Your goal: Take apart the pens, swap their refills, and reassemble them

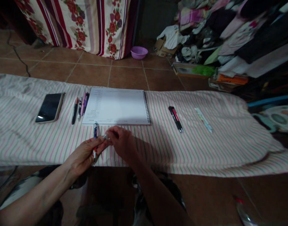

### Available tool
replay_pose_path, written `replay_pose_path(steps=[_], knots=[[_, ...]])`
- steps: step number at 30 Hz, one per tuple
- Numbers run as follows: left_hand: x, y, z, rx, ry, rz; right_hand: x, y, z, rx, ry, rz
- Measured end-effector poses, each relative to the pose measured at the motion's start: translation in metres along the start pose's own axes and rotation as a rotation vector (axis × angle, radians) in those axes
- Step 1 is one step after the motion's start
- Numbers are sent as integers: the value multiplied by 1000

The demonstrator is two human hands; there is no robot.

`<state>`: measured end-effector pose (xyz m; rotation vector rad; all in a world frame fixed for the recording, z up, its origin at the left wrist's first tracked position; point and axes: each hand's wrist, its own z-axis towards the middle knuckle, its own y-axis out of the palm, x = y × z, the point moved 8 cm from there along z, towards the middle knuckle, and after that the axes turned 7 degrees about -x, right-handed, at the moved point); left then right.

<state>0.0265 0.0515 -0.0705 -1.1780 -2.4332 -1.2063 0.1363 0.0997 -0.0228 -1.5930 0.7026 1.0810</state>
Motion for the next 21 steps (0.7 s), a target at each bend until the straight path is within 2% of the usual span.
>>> replay_pose_path(steps=[11, 21], knots=[[2, 6, -6, 0, -12, 29, 6, 4, 0, -29, 32, 70], [-1, 6, -5, -44, -43, 19, 17, 11, 1, -49, 143, 228]])
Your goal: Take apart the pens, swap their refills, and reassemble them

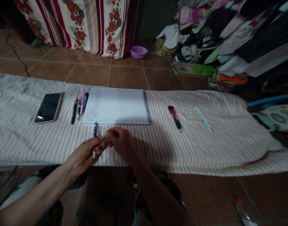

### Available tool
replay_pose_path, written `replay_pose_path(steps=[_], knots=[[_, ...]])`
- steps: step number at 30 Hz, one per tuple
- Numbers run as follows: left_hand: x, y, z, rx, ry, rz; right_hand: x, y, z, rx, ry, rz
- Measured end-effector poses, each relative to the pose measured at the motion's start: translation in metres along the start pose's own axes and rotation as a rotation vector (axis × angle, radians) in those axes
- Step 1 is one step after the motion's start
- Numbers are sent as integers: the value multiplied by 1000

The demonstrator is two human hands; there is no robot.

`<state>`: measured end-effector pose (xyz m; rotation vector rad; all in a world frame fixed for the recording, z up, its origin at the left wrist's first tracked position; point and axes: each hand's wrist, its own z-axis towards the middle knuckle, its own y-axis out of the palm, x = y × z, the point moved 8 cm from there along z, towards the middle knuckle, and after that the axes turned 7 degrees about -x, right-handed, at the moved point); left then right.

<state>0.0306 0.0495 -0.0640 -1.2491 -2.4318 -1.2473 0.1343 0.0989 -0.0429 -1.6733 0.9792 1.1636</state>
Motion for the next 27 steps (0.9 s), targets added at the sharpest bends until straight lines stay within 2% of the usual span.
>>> replay_pose_path(steps=[17, 23, 27], knots=[[2, 5, -3, 1, -5, 5, 1, 3, 0, -22, 55, 136], [7, 7, -4, -50, 90, 47, 7, 3, 0, -11, 136, 316], [7, 6, -3, -59, 105, 42, 12, 4, 1, -27, 164, 419]])
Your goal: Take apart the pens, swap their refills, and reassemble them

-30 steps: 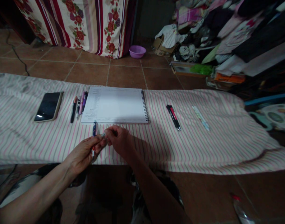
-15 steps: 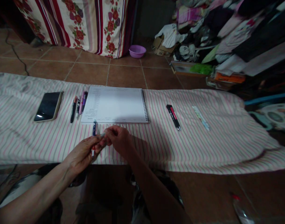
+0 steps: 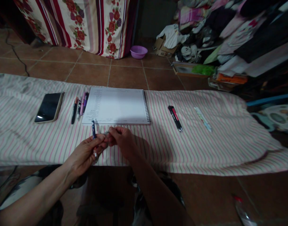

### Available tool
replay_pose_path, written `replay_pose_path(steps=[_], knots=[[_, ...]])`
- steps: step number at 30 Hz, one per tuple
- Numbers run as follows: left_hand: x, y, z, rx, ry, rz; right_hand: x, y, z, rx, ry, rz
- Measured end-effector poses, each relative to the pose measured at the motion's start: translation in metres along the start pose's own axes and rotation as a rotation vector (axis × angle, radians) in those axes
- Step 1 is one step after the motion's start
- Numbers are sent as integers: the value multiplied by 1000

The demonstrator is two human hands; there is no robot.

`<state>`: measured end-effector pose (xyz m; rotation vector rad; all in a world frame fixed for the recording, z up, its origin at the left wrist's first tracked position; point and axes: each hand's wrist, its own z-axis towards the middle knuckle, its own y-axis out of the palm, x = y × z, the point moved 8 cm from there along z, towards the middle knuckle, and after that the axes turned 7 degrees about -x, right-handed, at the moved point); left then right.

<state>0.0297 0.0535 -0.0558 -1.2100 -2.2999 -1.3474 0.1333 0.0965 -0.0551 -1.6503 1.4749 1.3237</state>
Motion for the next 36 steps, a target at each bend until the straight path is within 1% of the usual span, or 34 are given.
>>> replay_pose_path(steps=[3, 6, 13, 16, 18, 20, 22, 25, 27, 29, 30, 32, 36], knots=[[-2, -3, 2, 5, -1, -14, 4, 0, 0, -10, 51, 86], [-2, -3, 3, 3, 11, -23, 6, 0, 0, -7, 82, 120], [3, 0, 1, 5, 65, 10, 7, -1, 1, -9, 70, 102], [5, 0, 2, 11, 85, 18, 6, -1, 1, 1, 59, 59], [5, -1, 2, 25, 78, 8, 2, -2, 0, 22, 31, -22], [3, -2, 2, 44, 49, -7, -4, -3, -1, 55, -24, -159], [1, -4, 2, 65, 11, -17, -13, -5, -4, 108, -92, -350], [-2, -7, 3, 82, -12, -30, -29, -4, -11, 189, -229, -701], [-2, -9, 4, 87, -8, -36, -38, 3, -15, 191, -330, -924], [-2, -10, 5, 92, -2, -35, -42, 11, -19, 159, -411, -1076], [-2, -11, 6, 96, -2, -34, -43, 14, -20, 137, -438, -1114], [-3, -12, 6, 106, -4, -42, -43, 17, -21, 102, -477, -1117], [-3, -11, 7, 110, -18, -51, -43, 18, -22, 85, -537, -979]])
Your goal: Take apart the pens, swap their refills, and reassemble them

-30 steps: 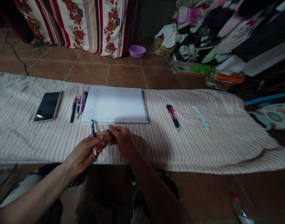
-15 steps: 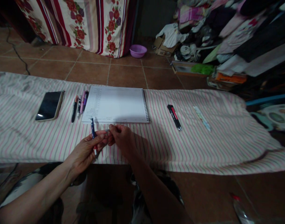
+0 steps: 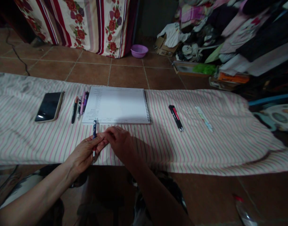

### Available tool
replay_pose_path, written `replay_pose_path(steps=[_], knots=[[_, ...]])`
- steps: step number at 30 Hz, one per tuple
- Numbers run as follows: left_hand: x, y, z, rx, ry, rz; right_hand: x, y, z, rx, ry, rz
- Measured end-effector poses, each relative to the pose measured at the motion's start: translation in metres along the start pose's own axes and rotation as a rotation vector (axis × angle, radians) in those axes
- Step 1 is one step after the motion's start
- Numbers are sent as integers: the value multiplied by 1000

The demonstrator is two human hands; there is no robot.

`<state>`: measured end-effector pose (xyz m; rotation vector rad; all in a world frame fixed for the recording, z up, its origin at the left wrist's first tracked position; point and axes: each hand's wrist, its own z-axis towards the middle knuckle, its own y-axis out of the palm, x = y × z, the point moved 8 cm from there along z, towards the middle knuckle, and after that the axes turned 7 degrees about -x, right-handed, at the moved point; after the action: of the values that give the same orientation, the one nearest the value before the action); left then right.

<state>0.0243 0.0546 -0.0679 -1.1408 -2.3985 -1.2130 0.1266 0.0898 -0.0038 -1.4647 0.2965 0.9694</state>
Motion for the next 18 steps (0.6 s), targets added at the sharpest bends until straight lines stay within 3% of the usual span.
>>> replay_pose_path(steps=[4, 9, 14, 18], knots=[[0, 1, -2, 5, -15, 25, 3, -6, -2, 41, 18, 50], [-1, -1, -2, 23, -25, 24, 8, -23, -6, 101, 10, -134], [0, -1, -2, 31, -12, 38, 24, -13, -6, 10, 71, -163], [0, 0, -2, 22, -17, 40, 36, -12, -10, 55, 155, -95]])
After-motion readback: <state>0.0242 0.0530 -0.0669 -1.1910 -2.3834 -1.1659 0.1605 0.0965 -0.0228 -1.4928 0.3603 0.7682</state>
